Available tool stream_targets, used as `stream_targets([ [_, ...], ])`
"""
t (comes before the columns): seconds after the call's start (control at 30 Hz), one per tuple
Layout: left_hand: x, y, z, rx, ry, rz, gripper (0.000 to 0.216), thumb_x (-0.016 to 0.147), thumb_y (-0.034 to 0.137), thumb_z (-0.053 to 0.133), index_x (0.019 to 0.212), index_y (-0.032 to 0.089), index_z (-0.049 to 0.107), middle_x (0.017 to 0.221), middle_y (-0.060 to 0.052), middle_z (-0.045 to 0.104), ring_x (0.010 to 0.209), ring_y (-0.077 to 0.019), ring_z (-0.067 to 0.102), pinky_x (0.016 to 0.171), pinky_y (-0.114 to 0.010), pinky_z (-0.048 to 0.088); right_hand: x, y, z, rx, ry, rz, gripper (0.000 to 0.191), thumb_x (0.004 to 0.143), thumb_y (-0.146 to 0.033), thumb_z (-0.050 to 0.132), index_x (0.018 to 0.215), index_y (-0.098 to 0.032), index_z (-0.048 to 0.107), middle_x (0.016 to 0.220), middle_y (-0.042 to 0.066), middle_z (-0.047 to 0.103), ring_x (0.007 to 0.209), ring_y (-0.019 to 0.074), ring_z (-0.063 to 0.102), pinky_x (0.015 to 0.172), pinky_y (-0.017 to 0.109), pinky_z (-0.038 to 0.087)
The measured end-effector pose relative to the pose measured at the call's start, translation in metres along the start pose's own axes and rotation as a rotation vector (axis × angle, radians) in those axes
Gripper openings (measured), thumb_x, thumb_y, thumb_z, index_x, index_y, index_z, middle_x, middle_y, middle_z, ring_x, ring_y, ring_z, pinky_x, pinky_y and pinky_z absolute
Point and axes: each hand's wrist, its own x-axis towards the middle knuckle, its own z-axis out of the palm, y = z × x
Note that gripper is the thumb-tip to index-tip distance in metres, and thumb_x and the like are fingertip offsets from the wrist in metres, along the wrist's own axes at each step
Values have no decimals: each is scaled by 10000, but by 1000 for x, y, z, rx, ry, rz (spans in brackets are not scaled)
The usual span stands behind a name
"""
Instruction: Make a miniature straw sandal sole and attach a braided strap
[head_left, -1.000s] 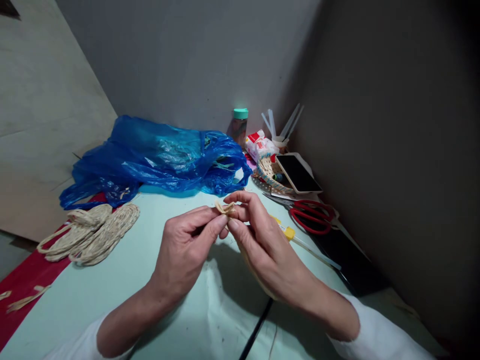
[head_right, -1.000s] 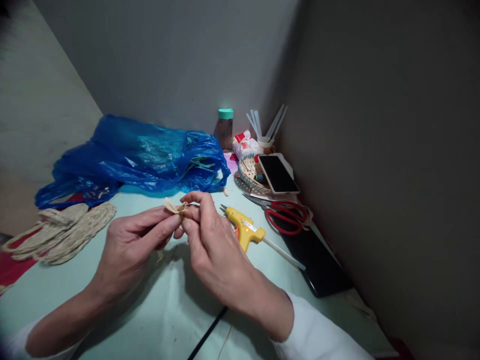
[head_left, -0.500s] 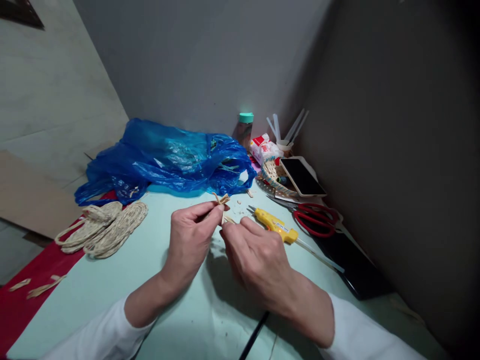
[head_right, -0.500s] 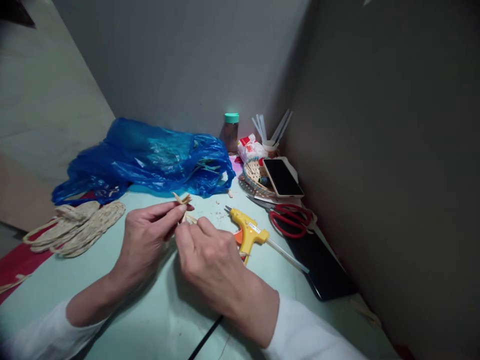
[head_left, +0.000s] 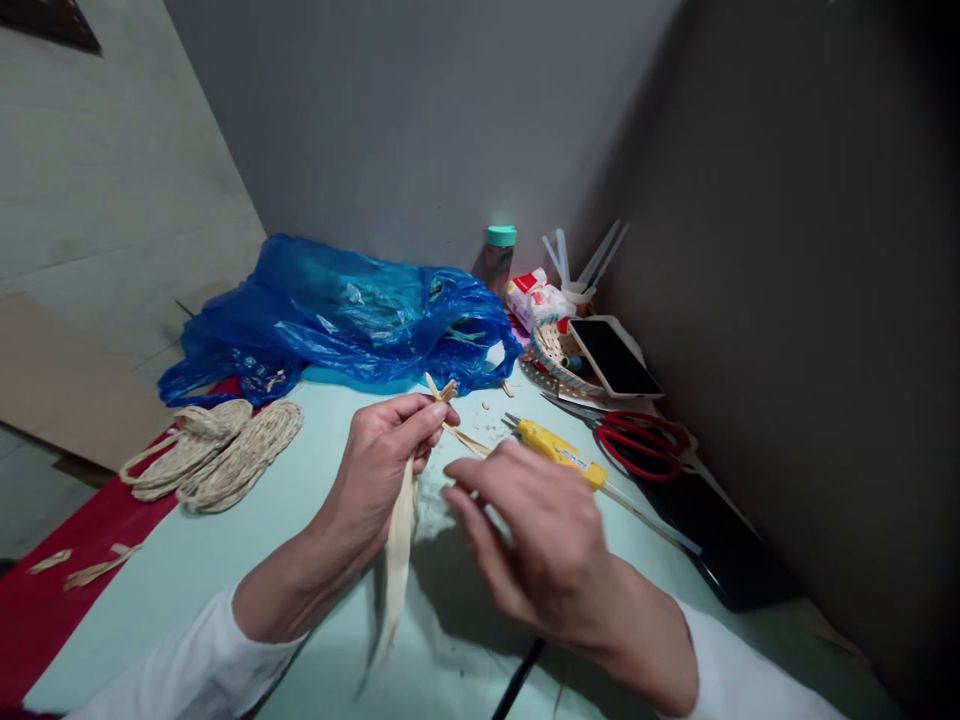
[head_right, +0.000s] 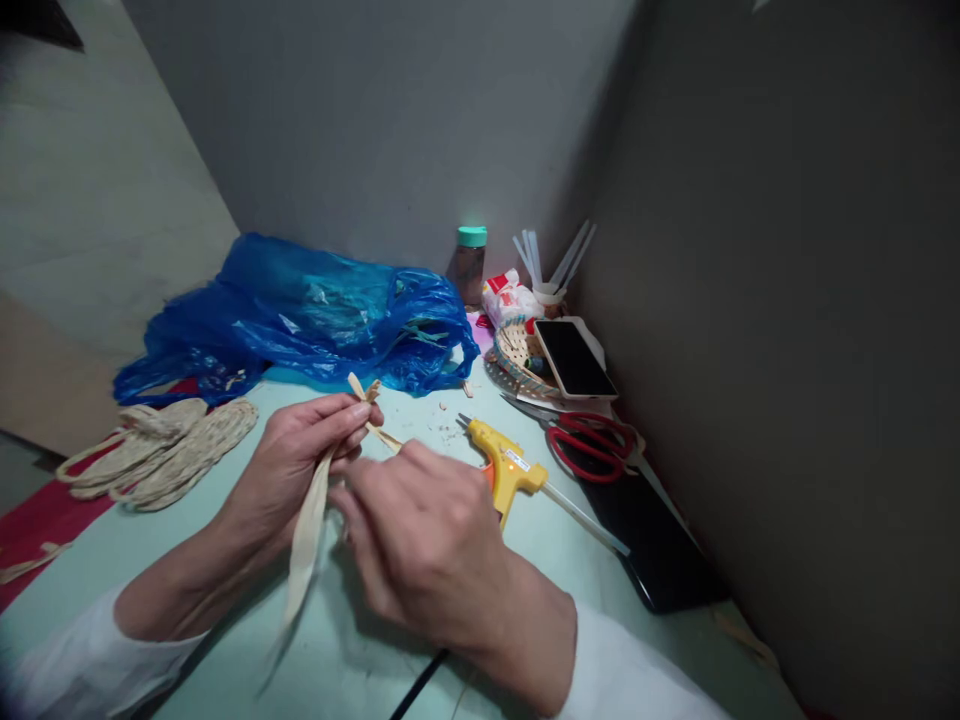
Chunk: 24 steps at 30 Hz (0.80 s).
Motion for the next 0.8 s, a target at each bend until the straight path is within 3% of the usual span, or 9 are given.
stream_targets([
  [0.07,0,1,0,39,-54,-6,184,786,318,710,736,141,701,578,46,461,511,-50,366,468,-162,260,6,4,-6,116,76,246,83,949,-191,547,998,-143,594,864,75,665,784,182,589,711,315,459],
  [0.1,-2,2,0,61,-80,0,191,796,318,697,728,139,690,582,44,467,514,-53,367,473,-167,267,8,6,-7,205,41,391,99,954,-229,558,1022,-162,582,929,74,664,855,188,608,766,321,464],
  [0.17,-4,2,2,128,-129,28,228,814,320,676,684,134,652,579,35,489,521,-61,388,485,-181,288,10,11,-8,446,-123,619,117,974,-305,538,1018,-198,556,922,35,648,861,171,624,782,309,466],
  [0.23,-7,2,4,188,-169,69,243,829,308,659,665,134,618,603,18,535,558,-78,443,523,-194,340,10,14,-7,654,-255,725,133,1002,-330,480,947,-218,526,786,-27,584,691,116,580,675,263,448],
  [0.33,-9,2,6,154,-204,118,104,839,257,660,861,163,622,668,29,590,615,-89,504,586,-193,400,7,14,-4,753,-261,800,193,1001,-348,473,867,-213,506,714,-56,474,538,68,407,516,221,341],
  [0.4,-10,2,7,78,-225,109,193,846,237,664,1008,208,563,658,61,598,602,-81,517,593,-186,411,6,13,-2,772,-229,840,227,987,-370,501,837,-201,526,715,-51,457,539,64,369,488,216,297],
  [0.6,-16,4,10,-18,-260,70,167,907,238,580,1038,228,477,699,60,643,590,-76,556,584,-187,419,5,11,1,820,-94,838,225,957,-351,552,795,-195,547,679,-40,521,573,75,397,507,214,292],
  [0.7,-17,5,8,110,-261,109,165,940,258,535,1089,244,465,747,47,668,665,-106,610,622,-213,438,5,13,2,817,-21,841,183,937,-301,571,793,-194,536,672,-39,567,576,78,436,529,214,323],
  [0.8,-14,5,3,459,-181,259,108,948,263,535,1050,234,552,790,32,688,720,-123,623,658,-237,439,4,17,3,750,19,848,189,920,-292,593,771,-188,543,613,-49,554,555,79,453,540,216,340],
])
